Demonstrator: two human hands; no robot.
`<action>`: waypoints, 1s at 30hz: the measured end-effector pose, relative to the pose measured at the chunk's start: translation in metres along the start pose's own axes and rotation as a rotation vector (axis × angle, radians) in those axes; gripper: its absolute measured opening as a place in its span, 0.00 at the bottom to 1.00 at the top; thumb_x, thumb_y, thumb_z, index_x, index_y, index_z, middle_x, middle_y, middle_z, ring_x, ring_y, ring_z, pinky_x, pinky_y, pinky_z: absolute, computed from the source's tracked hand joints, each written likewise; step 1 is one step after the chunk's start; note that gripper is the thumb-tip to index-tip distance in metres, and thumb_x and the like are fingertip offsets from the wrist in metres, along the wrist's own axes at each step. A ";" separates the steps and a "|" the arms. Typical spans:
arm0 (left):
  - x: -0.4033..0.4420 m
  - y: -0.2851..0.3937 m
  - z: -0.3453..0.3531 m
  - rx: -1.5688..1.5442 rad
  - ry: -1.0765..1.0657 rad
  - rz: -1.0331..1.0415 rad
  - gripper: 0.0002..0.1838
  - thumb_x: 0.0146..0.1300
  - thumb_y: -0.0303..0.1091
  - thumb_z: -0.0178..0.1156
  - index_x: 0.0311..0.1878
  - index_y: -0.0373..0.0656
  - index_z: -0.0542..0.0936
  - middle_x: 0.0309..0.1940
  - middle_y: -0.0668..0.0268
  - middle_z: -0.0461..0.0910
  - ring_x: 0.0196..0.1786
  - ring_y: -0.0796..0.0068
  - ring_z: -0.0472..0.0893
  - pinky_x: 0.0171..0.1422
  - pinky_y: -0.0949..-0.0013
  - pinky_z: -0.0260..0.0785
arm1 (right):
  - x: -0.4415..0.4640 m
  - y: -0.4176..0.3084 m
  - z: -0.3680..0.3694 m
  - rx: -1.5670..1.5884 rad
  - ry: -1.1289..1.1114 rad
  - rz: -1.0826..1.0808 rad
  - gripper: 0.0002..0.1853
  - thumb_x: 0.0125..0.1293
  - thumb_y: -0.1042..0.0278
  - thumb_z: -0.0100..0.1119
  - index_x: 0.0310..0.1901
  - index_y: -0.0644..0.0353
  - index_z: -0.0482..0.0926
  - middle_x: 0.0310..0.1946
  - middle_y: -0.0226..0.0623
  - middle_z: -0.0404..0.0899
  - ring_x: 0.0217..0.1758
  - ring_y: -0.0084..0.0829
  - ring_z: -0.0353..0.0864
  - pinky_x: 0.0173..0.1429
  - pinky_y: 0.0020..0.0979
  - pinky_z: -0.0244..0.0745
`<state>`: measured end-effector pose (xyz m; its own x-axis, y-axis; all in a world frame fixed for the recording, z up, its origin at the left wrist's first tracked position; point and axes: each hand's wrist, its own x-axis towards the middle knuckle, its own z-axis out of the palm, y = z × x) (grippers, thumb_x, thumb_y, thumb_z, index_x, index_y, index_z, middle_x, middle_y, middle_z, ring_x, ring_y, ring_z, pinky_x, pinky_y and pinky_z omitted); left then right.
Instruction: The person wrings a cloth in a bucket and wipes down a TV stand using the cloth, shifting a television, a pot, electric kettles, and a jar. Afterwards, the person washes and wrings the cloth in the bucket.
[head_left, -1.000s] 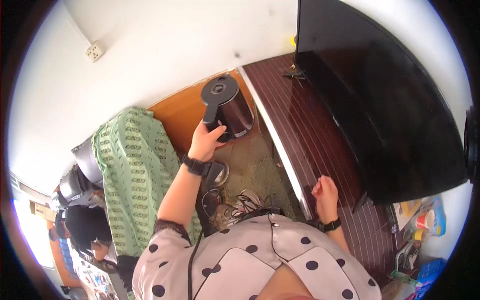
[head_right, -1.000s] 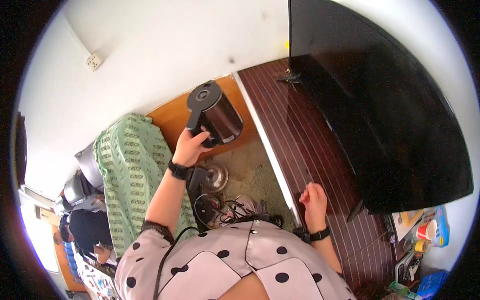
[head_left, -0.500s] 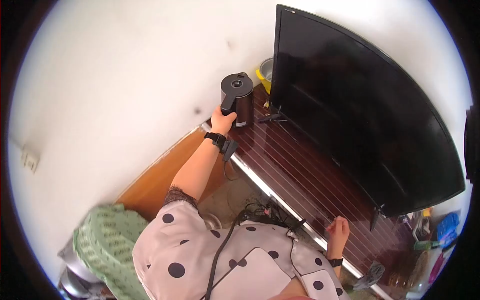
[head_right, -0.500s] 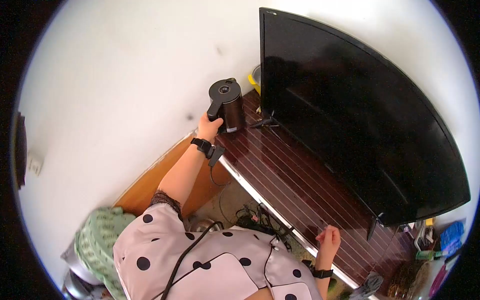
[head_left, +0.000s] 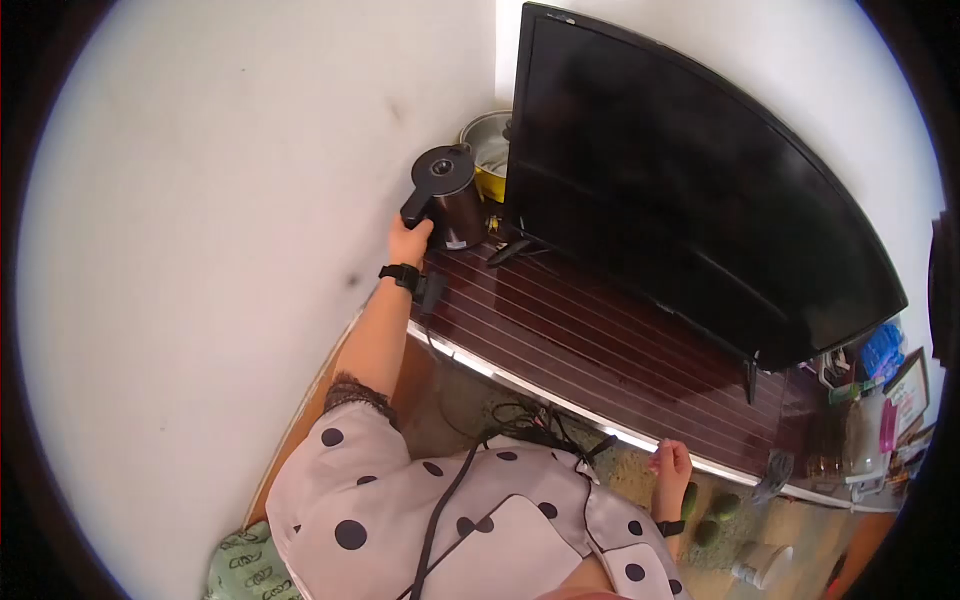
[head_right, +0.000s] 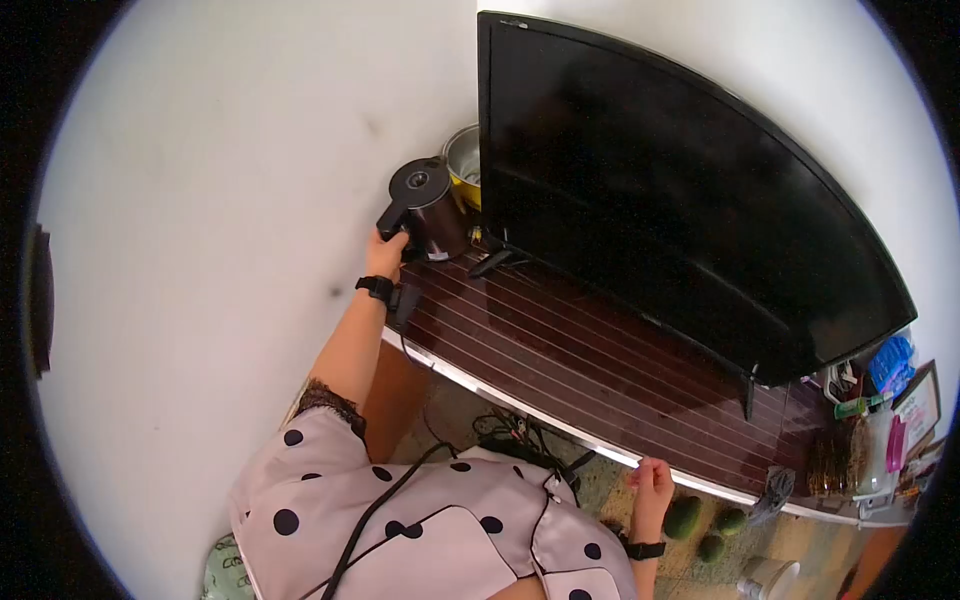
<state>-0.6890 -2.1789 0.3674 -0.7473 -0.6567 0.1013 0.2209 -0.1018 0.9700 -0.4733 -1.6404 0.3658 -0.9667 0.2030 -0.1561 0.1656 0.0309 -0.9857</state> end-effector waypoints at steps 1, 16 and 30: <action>0.002 -0.001 -0.002 0.003 -0.003 -0.019 0.17 0.48 0.21 0.59 0.45 0.35 0.74 0.34 0.68 0.76 0.35 0.77 0.74 0.41 0.72 0.68 | -0.002 0.000 0.002 -0.007 0.012 0.010 0.11 0.69 0.64 0.53 0.31 0.59 0.73 0.21 0.26 0.71 0.23 0.16 0.68 0.30 0.20 0.64; 0.017 0.002 -0.007 0.444 0.143 0.345 0.21 0.49 0.26 0.59 0.48 0.33 0.71 0.38 0.57 0.77 0.40 0.64 0.77 0.48 0.64 0.69 | -0.021 0.002 -0.003 -0.148 -0.028 0.020 0.09 0.70 0.64 0.52 0.36 0.59 0.73 0.24 0.25 0.72 0.26 0.17 0.71 0.32 0.20 0.67; 0.014 0.003 0.001 0.767 0.153 0.345 0.21 0.61 0.32 0.56 0.55 0.30 0.68 0.44 0.40 0.77 0.49 0.42 0.77 0.52 0.52 0.69 | -0.031 0.000 0.011 -0.180 -0.089 -0.002 0.09 0.69 0.65 0.53 0.35 0.61 0.73 0.22 0.25 0.72 0.25 0.16 0.71 0.32 0.20 0.66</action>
<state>-0.6997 -2.1875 0.3723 -0.6114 -0.6571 0.4410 -0.1057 0.6201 0.7774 -0.4455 -1.6579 0.3700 -0.9791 0.1157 -0.1674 0.1887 0.2074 -0.9599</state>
